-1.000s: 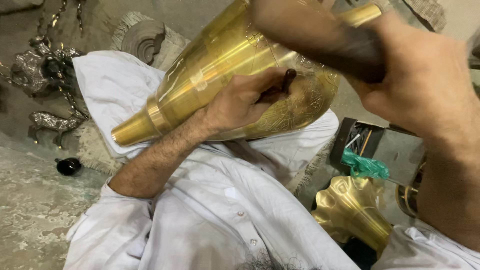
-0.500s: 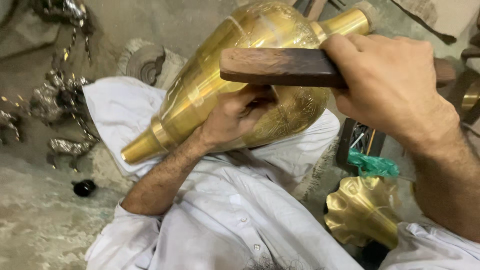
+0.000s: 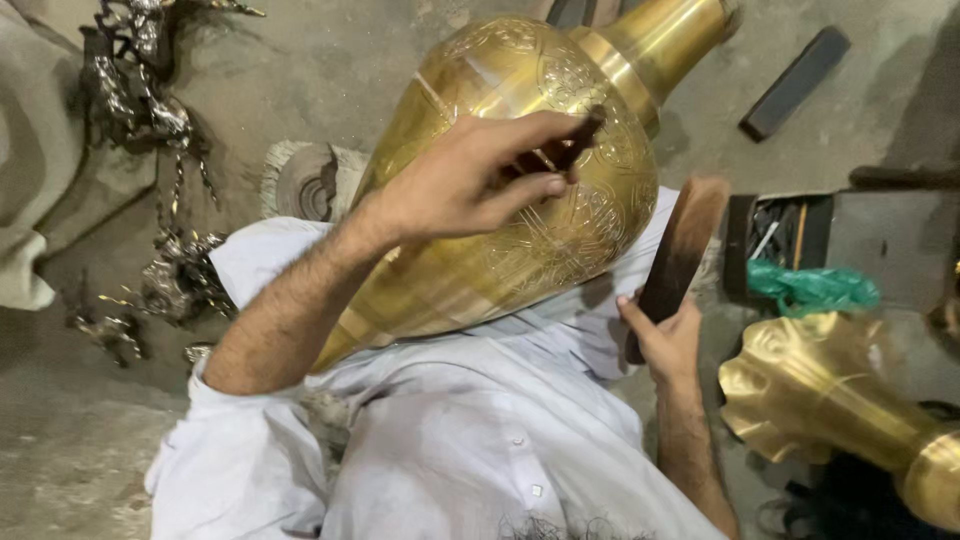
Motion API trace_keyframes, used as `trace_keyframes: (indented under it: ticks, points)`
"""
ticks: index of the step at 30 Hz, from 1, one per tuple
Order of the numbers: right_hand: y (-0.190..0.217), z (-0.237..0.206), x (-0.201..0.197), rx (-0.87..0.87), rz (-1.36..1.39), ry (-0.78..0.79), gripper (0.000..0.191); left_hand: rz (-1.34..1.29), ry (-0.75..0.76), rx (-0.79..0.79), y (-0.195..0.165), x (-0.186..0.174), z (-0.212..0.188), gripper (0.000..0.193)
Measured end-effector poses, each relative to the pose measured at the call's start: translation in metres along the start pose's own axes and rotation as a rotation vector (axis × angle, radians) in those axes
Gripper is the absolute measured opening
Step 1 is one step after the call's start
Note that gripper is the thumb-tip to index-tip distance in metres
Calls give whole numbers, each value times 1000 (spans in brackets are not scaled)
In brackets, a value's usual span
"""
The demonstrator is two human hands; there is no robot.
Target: The person sits on the floor with a large brass vase on their lap and decorates its surface by hammering a small punch along pre-drawn patterns using a wooden mallet. They reposition the punch repeatedly across different areas of the vase, working the design section by section.
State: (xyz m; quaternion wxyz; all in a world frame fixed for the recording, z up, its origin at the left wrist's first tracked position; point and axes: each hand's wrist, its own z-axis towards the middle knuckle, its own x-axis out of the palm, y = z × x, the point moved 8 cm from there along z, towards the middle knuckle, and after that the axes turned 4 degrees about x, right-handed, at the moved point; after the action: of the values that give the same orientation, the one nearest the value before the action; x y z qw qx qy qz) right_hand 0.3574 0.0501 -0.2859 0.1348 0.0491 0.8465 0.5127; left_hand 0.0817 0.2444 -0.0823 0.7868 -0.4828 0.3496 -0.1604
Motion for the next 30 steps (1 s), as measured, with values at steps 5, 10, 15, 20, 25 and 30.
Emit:
trace_keyframes:
  ticks: [5, 10, 15, 20, 25, 30]
  points:
    - [-27, -30, 9, 23, -16, -17, 29, 36, 450, 156, -3, 25, 60, 43]
    - [3, -27, 21, -79, -88, -83, 34, 134, 876, 87, 11, 58, 84, 41]
    - [30, -25, 22, -113, -437, -188, 39, 112, 1127, 93, 0, 72, 81, 42]
    - [47, -28, 13, -244, -329, -216, 39, 238, 1268, -32, 2, 79, 80, 34]
    - [58, -41, 4, -286, 18, -301, 32, 100, 1309, 37, -10, 83, 83, 50]
    - [110, -53, 17, -546, -35, -310, 38, 104, 1370, -34, -4, 86, 78, 49]
